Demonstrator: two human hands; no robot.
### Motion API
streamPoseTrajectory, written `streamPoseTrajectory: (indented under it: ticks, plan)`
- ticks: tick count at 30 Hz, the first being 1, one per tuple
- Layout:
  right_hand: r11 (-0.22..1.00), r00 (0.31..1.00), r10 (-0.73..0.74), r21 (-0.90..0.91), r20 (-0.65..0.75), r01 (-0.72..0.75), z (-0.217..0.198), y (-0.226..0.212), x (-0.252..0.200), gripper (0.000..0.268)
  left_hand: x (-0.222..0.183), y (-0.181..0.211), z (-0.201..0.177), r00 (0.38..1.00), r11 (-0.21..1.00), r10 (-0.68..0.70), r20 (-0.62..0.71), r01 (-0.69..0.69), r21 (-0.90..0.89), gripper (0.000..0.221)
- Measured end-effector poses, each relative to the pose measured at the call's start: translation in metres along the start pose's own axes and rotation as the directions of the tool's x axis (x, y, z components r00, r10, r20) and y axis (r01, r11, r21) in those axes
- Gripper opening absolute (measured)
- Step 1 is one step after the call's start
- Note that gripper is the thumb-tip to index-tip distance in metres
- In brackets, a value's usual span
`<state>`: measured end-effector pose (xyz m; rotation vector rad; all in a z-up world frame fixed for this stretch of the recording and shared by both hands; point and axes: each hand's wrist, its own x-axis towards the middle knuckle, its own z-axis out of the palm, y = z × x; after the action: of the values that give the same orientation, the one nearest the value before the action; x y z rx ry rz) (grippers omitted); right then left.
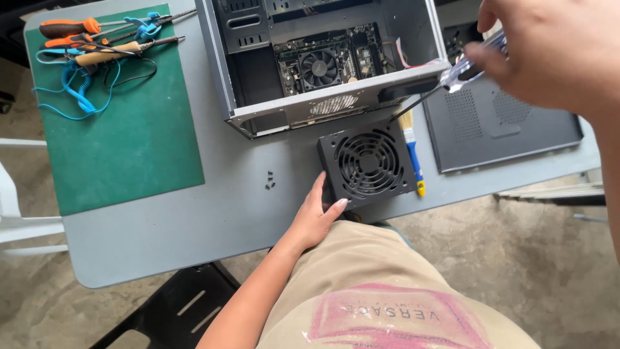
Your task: Reinstalling a power supply unit into a computer case by fastening screws with a screwdriver.
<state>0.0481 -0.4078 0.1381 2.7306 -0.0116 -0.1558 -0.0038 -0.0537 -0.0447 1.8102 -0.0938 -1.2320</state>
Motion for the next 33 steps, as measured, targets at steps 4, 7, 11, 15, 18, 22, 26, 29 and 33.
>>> streamPoseTrajectory:
  ticks: [4, 7, 11, 15, 18, 22, 26, 29, 33]
  plan:
    - [0.973, 0.986, -0.086, 0.226, 0.145, 0.052, -0.024, 0.007, 0.015, 0.033, 0.025, -0.009, 0.007, 0.976, 0.98, 0.194, -0.099, -0.197, -0.015, 0.085]
    - [0.994, 0.993, -0.061, 0.102, 0.104, 0.05, -0.024, 0.004, 0.019, 0.042, 0.032, -0.011, 0.002, 0.981, 0.981, 0.192, -0.023, -0.193, 0.001, 0.085]
    - [0.984, 0.974, -0.01, 0.174, 0.227, -0.031, -0.047, -0.015, 0.015, 0.052, 0.025, -0.001, -0.001, 0.979, 0.979, 0.202, -0.015, -0.202, 0.026, 0.083]
    - [0.983, 0.977, -0.179, 0.07, 0.119, 0.172, -0.024, -0.008, 0.018, 0.032, 0.029, -0.011, 0.008, 0.965, 0.967, 0.255, -0.067, -0.256, -0.006, 0.081]
    - [0.989, 0.99, -0.082, -0.116, 0.116, 0.095, -0.035, -0.021, 0.011, 0.056, 0.025, -0.016, 0.014, 0.96, 0.961, 0.265, -0.096, -0.27, -0.056, 0.08]
    - [0.956, 0.959, -0.266, 0.154, 0.092, 0.251, -0.052, -0.015, 0.017, 0.051, 0.025, -0.014, 0.017, 0.952, 0.957, 0.268, -0.146, -0.281, -0.076, 0.077]
    - [0.99, 0.989, -0.137, -0.015, 0.062, 0.139, -0.047, -0.024, 0.013, 0.043, 0.022, -0.008, 0.014, 0.958, 0.964, 0.245, -0.148, -0.257, -0.068, 0.078]
    - [0.989, 0.992, -0.085, -0.111, 0.095, 0.095, -0.04, -0.017, 0.013, 0.06, 0.023, -0.011, 0.014, 0.961, 0.965, 0.233, -0.151, -0.248, -0.086, 0.078]
    - [0.95, 0.951, -0.308, 0.045, 0.002, 0.308, -0.028, -0.013, 0.009, 0.043, 0.024, -0.017, 0.019, 0.954, 0.958, 0.251, -0.165, -0.269, -0.098, 0.077]
